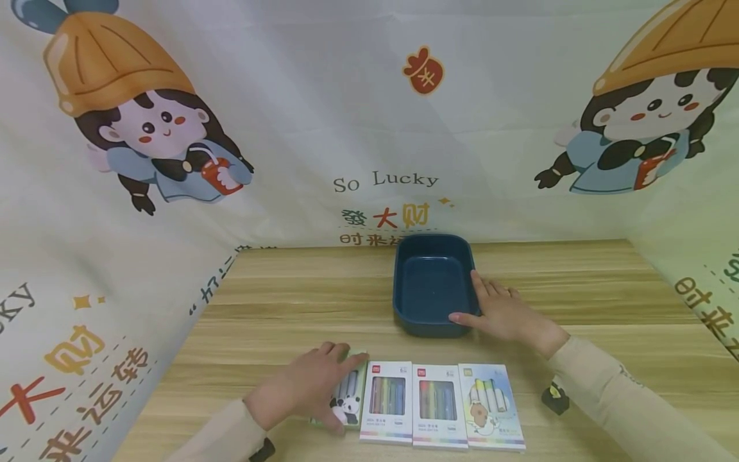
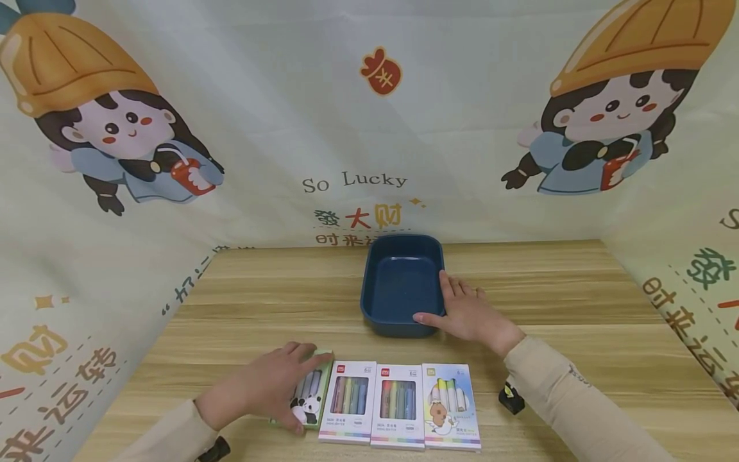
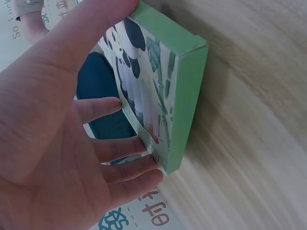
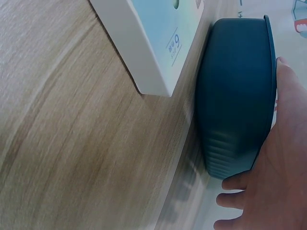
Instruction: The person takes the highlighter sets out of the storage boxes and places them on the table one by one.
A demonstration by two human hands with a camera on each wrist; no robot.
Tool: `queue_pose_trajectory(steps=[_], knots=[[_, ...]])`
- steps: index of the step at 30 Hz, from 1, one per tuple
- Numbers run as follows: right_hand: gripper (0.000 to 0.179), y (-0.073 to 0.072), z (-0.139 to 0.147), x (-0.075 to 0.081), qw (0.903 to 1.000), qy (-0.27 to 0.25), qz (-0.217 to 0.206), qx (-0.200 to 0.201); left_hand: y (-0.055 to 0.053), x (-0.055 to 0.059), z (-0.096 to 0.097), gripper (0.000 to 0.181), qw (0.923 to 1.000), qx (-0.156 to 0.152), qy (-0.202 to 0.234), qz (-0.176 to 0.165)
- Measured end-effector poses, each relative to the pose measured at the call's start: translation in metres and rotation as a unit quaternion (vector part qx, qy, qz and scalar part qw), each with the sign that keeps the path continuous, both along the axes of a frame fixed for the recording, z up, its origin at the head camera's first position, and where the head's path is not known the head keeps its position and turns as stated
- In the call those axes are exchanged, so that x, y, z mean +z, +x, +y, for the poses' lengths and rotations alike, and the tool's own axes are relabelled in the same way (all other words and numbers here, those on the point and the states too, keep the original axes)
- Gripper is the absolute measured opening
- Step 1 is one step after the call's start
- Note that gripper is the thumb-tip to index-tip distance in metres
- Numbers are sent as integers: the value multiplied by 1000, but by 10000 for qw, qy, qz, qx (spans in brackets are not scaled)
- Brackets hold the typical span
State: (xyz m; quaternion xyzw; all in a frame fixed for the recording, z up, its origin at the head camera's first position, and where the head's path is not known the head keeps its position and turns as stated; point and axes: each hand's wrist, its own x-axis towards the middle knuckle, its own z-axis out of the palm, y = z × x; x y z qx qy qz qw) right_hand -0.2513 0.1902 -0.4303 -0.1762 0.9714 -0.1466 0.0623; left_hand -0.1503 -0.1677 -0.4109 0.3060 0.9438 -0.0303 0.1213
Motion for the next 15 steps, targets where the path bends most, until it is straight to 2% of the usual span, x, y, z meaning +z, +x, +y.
queue_pose_trajectory(steps=[15], knots=[[117, 0, -1, 1, 10000, -39, -71, -34, 5, -5, -1, 117, 9999, 45, -29, -159]])
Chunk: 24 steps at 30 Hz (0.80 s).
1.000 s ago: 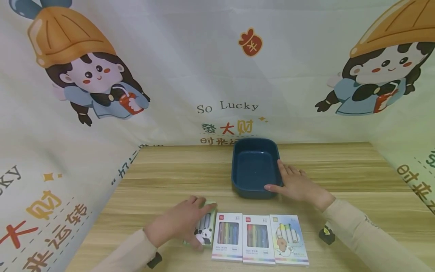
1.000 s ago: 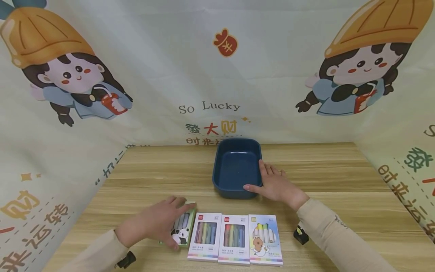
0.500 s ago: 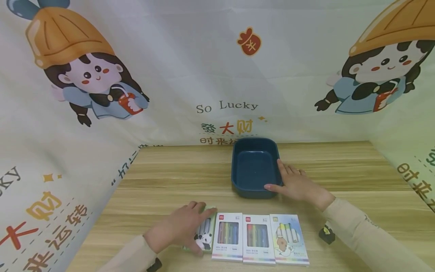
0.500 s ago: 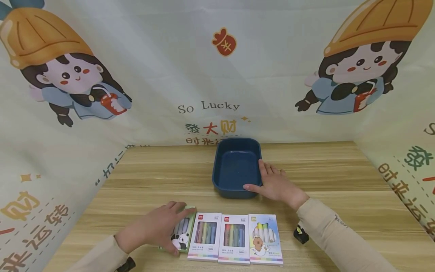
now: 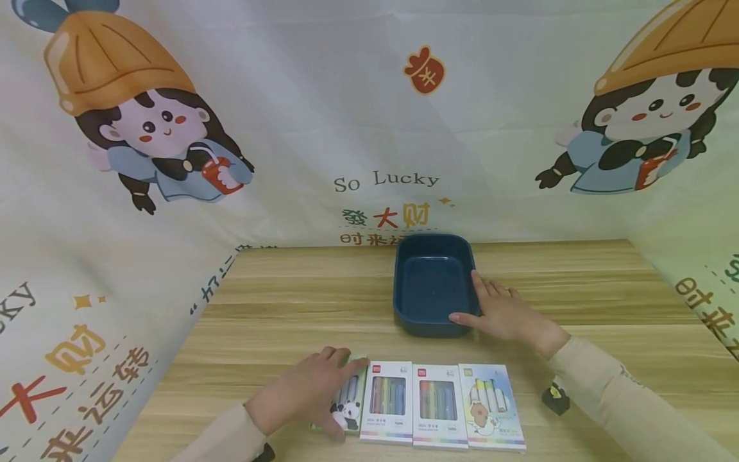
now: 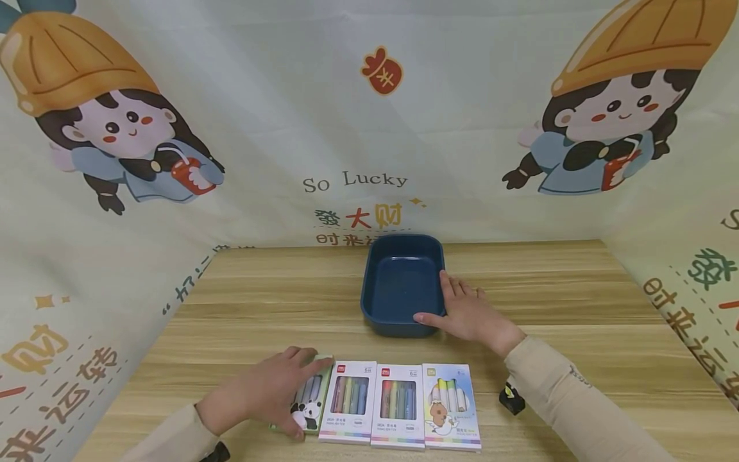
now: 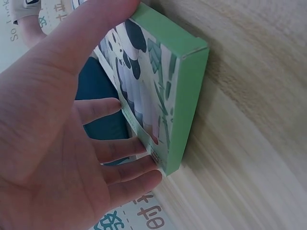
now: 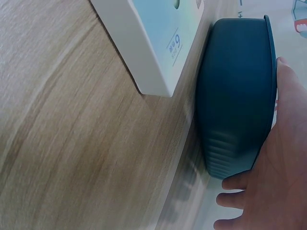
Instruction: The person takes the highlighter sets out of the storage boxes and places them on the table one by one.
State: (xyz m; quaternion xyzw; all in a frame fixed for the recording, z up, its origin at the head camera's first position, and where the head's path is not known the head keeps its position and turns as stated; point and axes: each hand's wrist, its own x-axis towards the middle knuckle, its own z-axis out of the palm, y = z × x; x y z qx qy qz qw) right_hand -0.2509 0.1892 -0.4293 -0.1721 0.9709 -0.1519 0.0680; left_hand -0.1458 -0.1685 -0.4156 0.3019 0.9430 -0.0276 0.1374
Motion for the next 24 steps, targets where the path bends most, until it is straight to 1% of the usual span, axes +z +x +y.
queue_pose_trajectory(steps=[11, 21, 24], knots=[[117, 0, 0, 0, 10000, 2, -3, -1, 1, -3, -1, 115, 9999, -56, 96, -4], [116, 1, 0, 0, 10000, -38, 9, 14, 1, -5, -1, 114, 9999, -92, 79, -1], [115, 1, 0, 0, 10000, -40, 8, 20, 2, -6, 0, 115, 10000, -59, 70, -22]])
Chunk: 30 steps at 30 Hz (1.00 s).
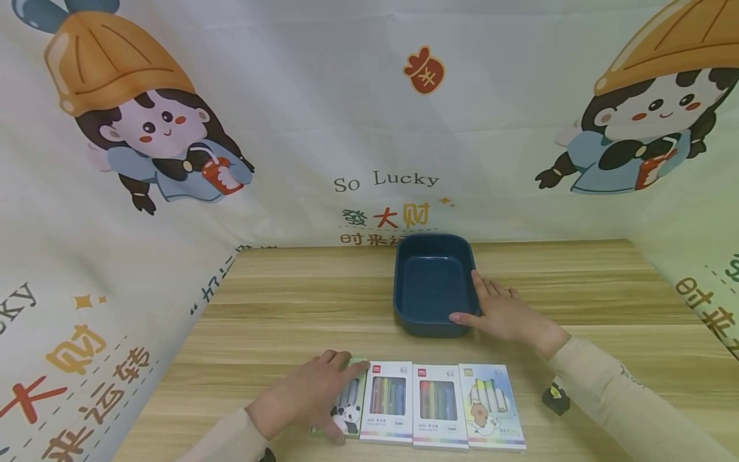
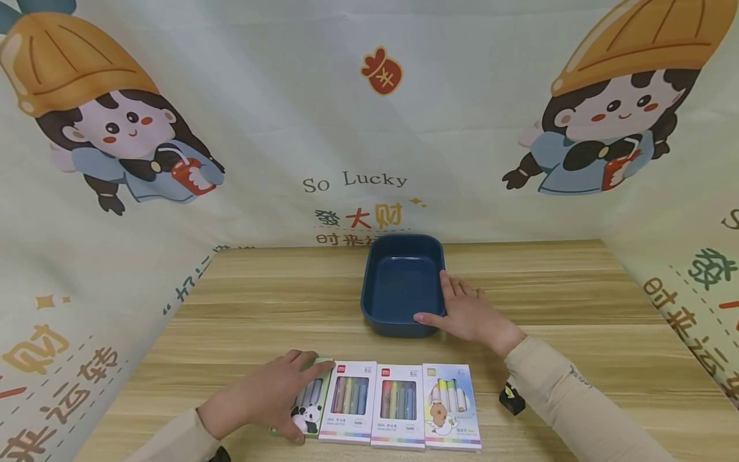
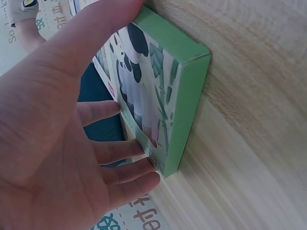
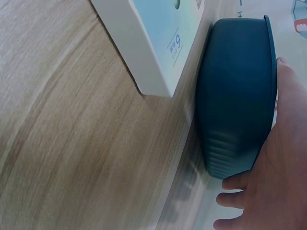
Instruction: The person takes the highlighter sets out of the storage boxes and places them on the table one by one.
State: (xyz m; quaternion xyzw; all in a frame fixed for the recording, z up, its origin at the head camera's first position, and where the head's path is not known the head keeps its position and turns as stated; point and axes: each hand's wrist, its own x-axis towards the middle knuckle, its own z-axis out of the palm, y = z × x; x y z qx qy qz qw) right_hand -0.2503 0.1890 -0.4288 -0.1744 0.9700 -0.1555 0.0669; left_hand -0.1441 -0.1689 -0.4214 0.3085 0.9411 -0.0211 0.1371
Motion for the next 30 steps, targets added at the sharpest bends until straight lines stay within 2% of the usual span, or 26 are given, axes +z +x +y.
queue_pose_trajectory(steps=[20, 30], knots=[[115, 0, -1, 1, 10000, -41, -45, 32, 3, -4, 0, 117, 9997, 234, -27, -76], [117, 1, -1, 4, 9997, -98, -236, -53, 5, -6, 0, 117, 9999, 138, 34, 60]])
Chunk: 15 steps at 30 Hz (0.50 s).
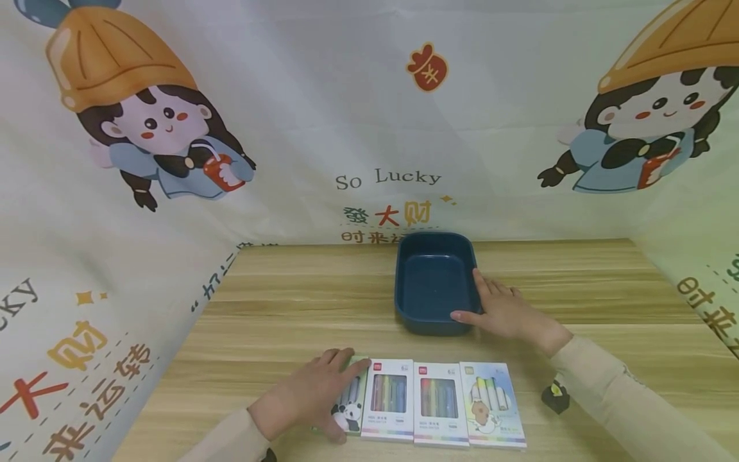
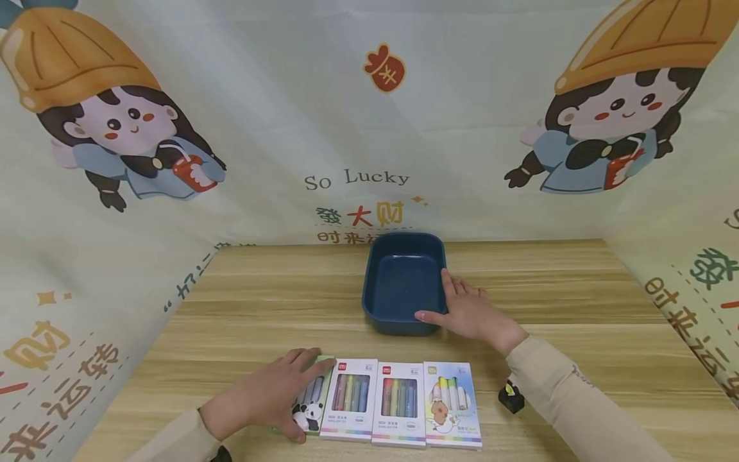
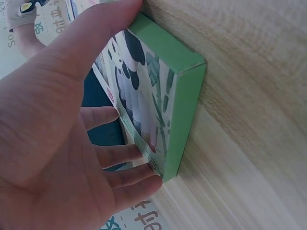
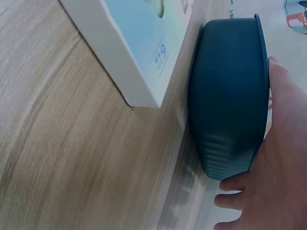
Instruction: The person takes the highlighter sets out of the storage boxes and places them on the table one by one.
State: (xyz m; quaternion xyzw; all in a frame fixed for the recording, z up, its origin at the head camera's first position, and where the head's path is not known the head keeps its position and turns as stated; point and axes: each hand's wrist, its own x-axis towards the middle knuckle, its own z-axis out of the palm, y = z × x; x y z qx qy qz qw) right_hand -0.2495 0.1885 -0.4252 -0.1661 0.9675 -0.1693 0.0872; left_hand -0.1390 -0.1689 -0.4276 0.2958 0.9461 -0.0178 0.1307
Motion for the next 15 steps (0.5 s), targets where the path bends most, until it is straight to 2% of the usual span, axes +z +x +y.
queue_pose_trajectory(steps=[5, 9, 12, 15], knots=[[117, 1, 0, 3, 10000, 56, 63, -11, 0, 1, 1, 118, 9999, -107, -18, 92], [117, 2, -1, 3, 9999, 110, 121, -17, 0, 3, 2, 122, 10000, -77, 13, -25], [116, 2, 0, 2, 9999, 114, 120, -20, -2, 6, 2, 126, 9998, -79, 140, -126], [115, 2, 0, 2, 9999, 64, 100, 0, -6, 8, 2, 126, 9994, -192, 275, -35]])
